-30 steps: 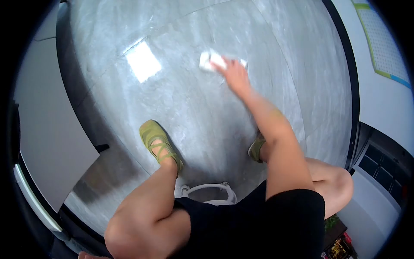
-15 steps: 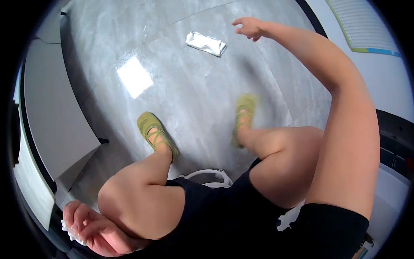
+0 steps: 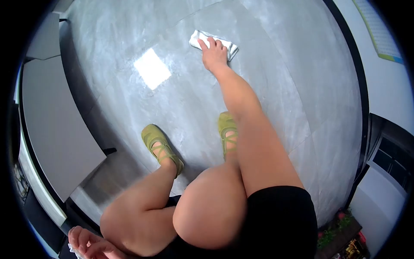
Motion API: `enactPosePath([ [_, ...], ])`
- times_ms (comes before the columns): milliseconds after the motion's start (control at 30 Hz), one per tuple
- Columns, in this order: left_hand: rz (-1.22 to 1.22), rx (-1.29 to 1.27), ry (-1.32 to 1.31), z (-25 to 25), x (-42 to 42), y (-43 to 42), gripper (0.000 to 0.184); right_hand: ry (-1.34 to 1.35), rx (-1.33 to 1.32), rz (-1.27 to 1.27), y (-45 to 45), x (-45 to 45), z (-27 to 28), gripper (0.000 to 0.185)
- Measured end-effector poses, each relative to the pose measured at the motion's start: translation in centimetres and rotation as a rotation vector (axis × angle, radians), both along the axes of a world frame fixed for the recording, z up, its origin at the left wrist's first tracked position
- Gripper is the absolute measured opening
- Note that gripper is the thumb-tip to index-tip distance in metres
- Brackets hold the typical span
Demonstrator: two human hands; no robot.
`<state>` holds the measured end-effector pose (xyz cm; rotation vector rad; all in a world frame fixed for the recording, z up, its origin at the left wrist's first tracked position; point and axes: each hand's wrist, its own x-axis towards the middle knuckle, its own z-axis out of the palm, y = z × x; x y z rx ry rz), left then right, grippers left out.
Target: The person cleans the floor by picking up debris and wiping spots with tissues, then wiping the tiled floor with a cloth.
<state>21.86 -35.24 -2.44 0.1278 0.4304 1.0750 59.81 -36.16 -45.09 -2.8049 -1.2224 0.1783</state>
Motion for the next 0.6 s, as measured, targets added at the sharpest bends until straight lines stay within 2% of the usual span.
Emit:
enactPosePath([
  [100, -0.024, -0.027, -0.006, -0.1, 1.3, 0.1, 0.013, 0.052, 0.093, -0.024, -1.2, 0.6, 0.5, 0.057],
  [167, -0.846, 0.104, -0.238, -2.6, -1.3, 7.4, 0.008, 0.026, 0.036, 0.013, -2.6, 0.6, 1.0, 0.055],
  [267, -0.271, 0.031, -0.143, -2.5, -0.7, 1.2, 0.014, 0.039, 0.091, 0.086, -9.1, -0.7, 1.3, 0.049],
  [300, -0.208, -0.025, -0.071, -1.0, 1.5, 0.9, 0.007, 0.061, 0.143, 0.101, -12.1, -1.6, 1.9, 0.045],
  [333, -0.143, -0.077, 0.003, -0.3, 2.6, 1.0, 0.013, 0.094, 0.144, 0.076, -15.0, -2.4, 2.4, 0.038],
  [433, -0.167, -0.075, -0.034, -0.4, 3.2, 0.8, 0.012, 0.171, 0.189, -0.1, -24.0, -4.6, 1.6, 0.026],
  [533, -0.212, -0.077, -0.048, -0.7, 3.4, 0.7, 0.013, -0.054, 0.183, -0.276, -29.5, -6.7, 1.1, 0.028],
  [600, -0.247, -0.083, -0.033, -1.0, 3.7, 0.6, 0.013, -0.077, 0.146, -0.583, -28.4, -7.6, 2.6, 0.04],
])
